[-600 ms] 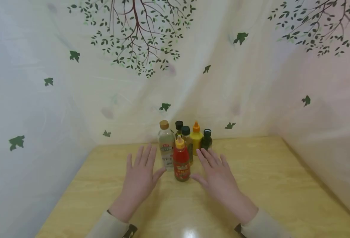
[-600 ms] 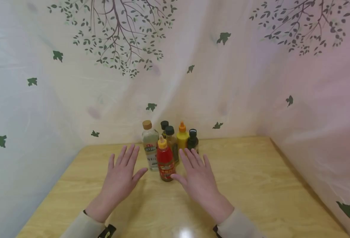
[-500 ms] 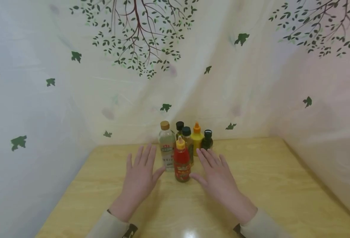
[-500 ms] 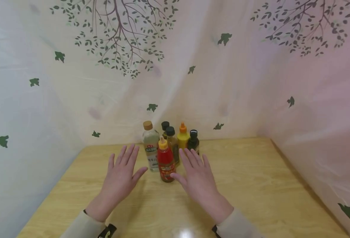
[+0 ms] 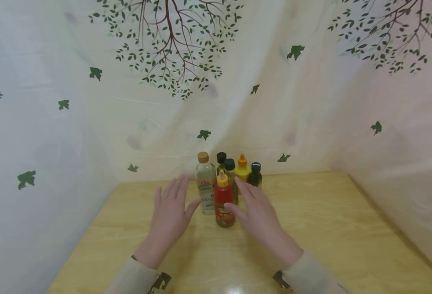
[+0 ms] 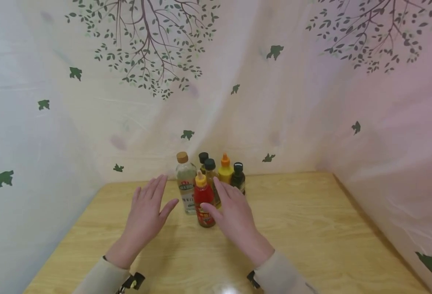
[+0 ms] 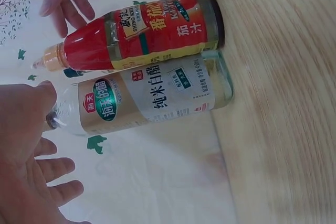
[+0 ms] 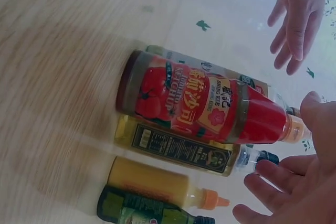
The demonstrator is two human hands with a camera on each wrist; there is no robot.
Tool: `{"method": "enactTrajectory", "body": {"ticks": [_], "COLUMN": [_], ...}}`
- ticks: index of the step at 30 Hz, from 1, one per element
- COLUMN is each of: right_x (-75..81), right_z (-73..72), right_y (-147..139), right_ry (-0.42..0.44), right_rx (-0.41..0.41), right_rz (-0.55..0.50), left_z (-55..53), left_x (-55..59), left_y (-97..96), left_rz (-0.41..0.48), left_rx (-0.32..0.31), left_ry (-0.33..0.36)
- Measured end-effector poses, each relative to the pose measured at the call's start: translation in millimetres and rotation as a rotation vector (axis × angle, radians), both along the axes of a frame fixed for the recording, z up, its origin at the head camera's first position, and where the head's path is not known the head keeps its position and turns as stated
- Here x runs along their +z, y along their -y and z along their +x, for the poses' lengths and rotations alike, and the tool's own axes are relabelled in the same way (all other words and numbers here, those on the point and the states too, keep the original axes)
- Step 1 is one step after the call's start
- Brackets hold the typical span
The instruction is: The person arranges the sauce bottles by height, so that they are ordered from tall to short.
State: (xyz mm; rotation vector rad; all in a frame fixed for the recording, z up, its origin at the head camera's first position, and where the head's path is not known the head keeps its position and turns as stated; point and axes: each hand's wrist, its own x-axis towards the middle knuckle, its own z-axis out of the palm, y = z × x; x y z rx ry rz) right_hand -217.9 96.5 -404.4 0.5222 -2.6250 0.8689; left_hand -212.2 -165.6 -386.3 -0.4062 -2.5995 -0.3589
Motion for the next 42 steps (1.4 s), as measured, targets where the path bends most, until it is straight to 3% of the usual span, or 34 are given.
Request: {"method": "enactTrajectory", "body": {"ticks": [6, 13, 22, 36, 42], "right_x": [6.9, 14.2, 14.0, 16.4, 17.3], "right_z": [-7.5, -13.2, -18.3, -21.6, -19.0], "right_y": [7.5, 18.8, 28.4, 27.3, 23.0], "right_ry": [0.077, 0.084, 0.128, 0.098, 0.063], "right_rx": [-0.028, -0.012, -0.024, 0.016, 0.046], "right_rz": [-0.145, -0.309, -0.346, -0.349, -0.331], "left_z": [-2.7, -3.7, -9.4, -12.1, -14.6], "left_x": [3.0, 6.3, 8.1, 31.5, 36.6], "left_y": [-1.1, -5.7, -7.9, -20.8, -25.2], "left_rz": [0.049, 0.129, 0.161, 0.256, 0.299], "left_rx": [-0.004, -0.034, -0.033, -0.033, 0.011], "left_ry": [-0.016, -0.084, -0.099, -0.075, -0.026]}}
